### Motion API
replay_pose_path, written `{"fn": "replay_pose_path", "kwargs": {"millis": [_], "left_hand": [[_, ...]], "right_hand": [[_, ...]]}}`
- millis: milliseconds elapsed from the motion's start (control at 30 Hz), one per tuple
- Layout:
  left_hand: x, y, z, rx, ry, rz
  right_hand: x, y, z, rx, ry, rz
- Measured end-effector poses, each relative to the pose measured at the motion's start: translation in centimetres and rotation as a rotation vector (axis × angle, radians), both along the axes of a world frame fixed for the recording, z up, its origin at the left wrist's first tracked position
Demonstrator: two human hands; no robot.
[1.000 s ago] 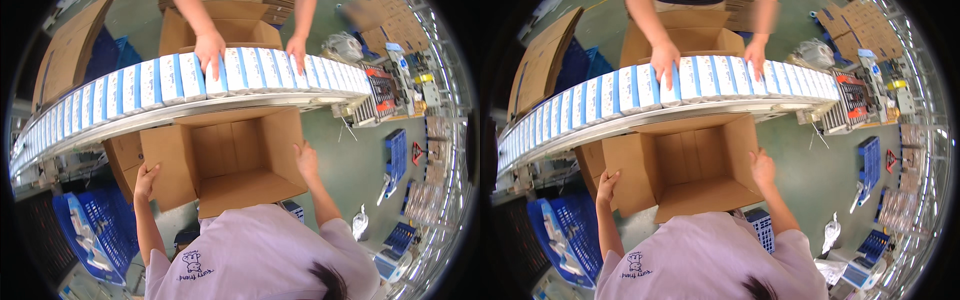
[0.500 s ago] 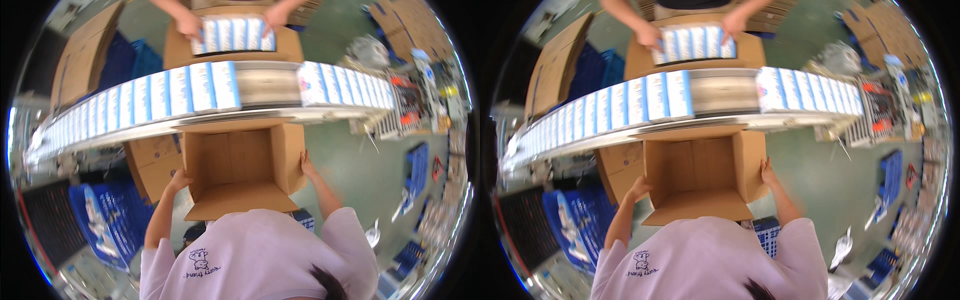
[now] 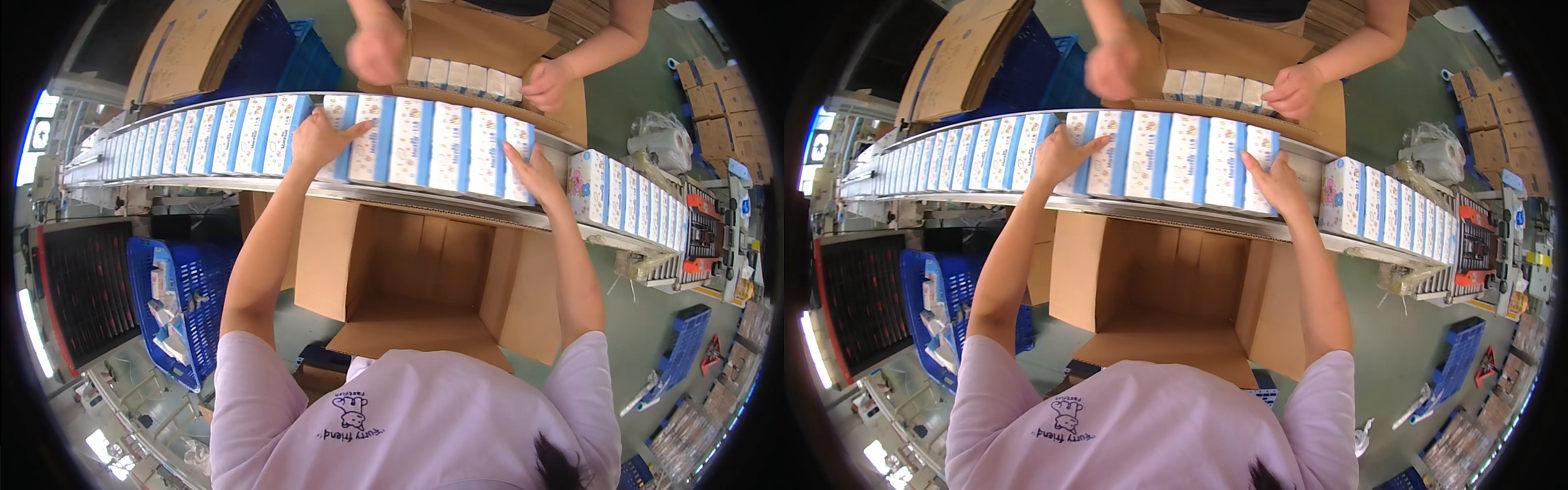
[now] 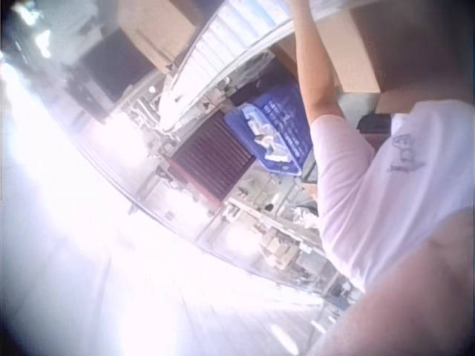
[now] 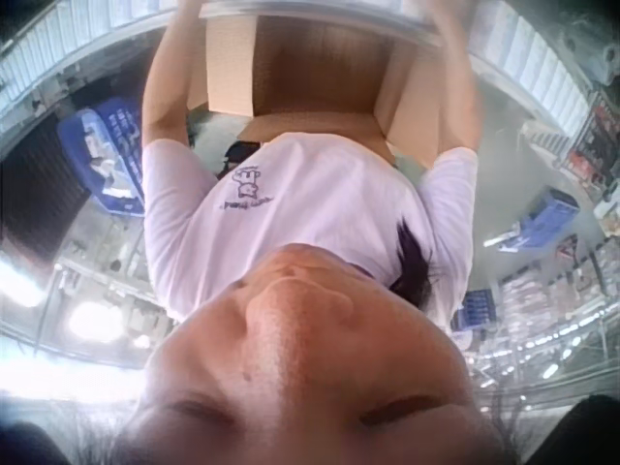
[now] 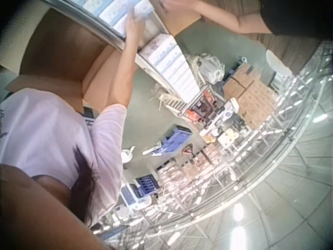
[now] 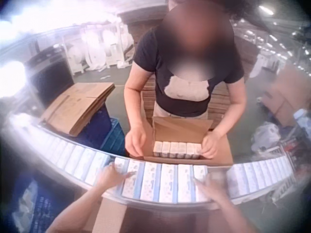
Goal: The person packs small white and blue packages from a conveyor belt into cardboard boxes. They arrange the packages neatly inside, close the boxes, and move them to a nearby stack. The person also picks up a fallen package from the floor and places it into a box.
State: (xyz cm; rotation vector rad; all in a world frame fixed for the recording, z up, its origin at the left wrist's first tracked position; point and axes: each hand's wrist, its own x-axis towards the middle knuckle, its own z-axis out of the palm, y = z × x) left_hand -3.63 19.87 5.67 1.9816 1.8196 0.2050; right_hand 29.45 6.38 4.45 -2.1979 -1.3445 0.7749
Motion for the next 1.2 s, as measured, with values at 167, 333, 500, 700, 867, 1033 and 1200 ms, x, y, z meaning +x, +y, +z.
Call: {"fn": "replay_pose_path", "kwargs": {"millis": [167, 333, 500, 700, 867, 1033, 1200], "left_hand": [[0.7, -1.9, -0.5, -0.127, -0.470, 0.016], [-2.3, -9.0, 6.7, 0.076, -1.021, -0.075], [-5.4, -18.7, 5.8, -0.043, -0.662, -0.148], [-1.9, -22.3, -18.1, -1.042, 0.309, -0.766], [-0.1, -24.5, -27.0, -0.792, 0.116, -0.665], [2.1, -23.8, -22.2, -0.876, -0.325, -0.360], [2.1, -24.0, -27.7, -0.942, -0.825, -0.215]], "right_hand": [[-1.4, -1.2, 2.6, 0.223, 0.145, -0.134], [-4.7, -9.4, 10.4, 0.501, 0.018, -0.246], [-8.3, -21.5, 8.5, 0.384, -0.013, -0.235], [-9.3, -19.4, -10.2, -0.918, -0.185, 0.483], [-8.1, -21.2, -23.2, -0.952, -0.122, 0.352], [-10.5, -20.7, -17.7, -0.605, -0.224, 0.333], [-8.6, -16.9, -22.6, -0.284, 0.244, 0.450]]}}
